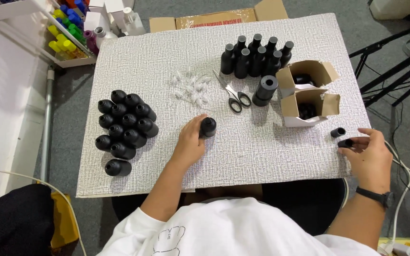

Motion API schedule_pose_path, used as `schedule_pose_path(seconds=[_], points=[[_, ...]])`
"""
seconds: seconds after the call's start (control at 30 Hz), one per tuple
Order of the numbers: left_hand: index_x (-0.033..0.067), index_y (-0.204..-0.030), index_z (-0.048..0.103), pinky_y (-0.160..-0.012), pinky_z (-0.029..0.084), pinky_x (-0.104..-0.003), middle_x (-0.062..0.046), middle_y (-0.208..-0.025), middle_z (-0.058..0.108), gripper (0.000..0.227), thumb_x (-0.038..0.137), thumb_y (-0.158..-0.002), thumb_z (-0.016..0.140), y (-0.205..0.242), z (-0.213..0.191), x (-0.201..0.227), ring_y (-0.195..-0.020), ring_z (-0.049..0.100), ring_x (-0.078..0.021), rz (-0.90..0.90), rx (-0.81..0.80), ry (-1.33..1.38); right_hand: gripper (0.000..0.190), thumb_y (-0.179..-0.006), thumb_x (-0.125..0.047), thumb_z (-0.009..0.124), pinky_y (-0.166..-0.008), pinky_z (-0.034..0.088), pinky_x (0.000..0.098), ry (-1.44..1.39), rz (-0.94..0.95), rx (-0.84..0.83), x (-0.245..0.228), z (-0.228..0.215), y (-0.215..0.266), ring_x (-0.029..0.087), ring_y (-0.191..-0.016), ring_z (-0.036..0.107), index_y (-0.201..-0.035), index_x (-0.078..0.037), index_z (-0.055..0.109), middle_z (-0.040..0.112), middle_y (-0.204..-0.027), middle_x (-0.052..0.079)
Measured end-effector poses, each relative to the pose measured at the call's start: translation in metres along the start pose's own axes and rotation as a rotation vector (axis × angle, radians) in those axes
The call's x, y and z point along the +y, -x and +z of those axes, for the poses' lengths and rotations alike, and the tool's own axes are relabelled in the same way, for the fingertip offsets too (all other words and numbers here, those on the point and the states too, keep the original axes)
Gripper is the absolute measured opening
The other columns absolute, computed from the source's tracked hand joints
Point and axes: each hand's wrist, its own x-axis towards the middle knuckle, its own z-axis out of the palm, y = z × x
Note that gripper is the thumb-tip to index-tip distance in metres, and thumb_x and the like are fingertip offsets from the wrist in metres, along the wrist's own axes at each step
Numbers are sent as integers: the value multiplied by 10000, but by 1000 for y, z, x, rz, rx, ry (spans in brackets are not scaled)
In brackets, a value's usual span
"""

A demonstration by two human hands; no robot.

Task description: Assembling perfume bottles by attaching nozzles and placing them into cardboard boxes for packaging.

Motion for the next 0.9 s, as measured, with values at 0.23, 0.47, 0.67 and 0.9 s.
schedule_pose_path(seconds=[0.23, 0.47, 0.67, 0.9], points=[[69, -1558, 279, -1248, 110, -499, -137, -1662, 227, 704, 13, -890, 496, -1, -23, 16, -1538, 136, -303, -99, -306, -271, 972, -606, -1, 949, -811, 563, 526, 265, 88, -9, -19, -17, 1, 384, -1148, 643, -1485, 50, 536, 671, -1263, 276], [28, -1590, 132, -1235, 10, -512, -248, -1673, -14, 707, 209, -983, 444, 8, -2, -1, -1541, -36, -365, -119, -300, -399, 599, -835, 21, 906, -972, 535, 430, 310, -594, 308, -41, -20, -8, 375, -1112, 675, -1373, 153, 676, 706, -1255, 276], [-22, -1580, 43, -1240, -75, -492, -194, -1684, -98, 767, 223, -989, 466, 3, -12, 8, -1532, -119, -324, -238, -289, -343, 357, -899, 164, 807, -863, 577, 379, 99, -705, 192, -113, -14, -46, 329, -966, 685, -1252, 141, 759, 720, -1199, 259], [-19, -1576, 147, -1241, -20, -494, -191, -1684, 28, 689, 309, -1028, 407, 6, -8, -4, -1539, -23, -338, -152, -222, -422, 282, -878, 23, 701, -801, 572, 390, 267, -766, -151, -143, 20, -111, 337, -846, 713, -1147, 6, 785, 768, -1078, 176]])
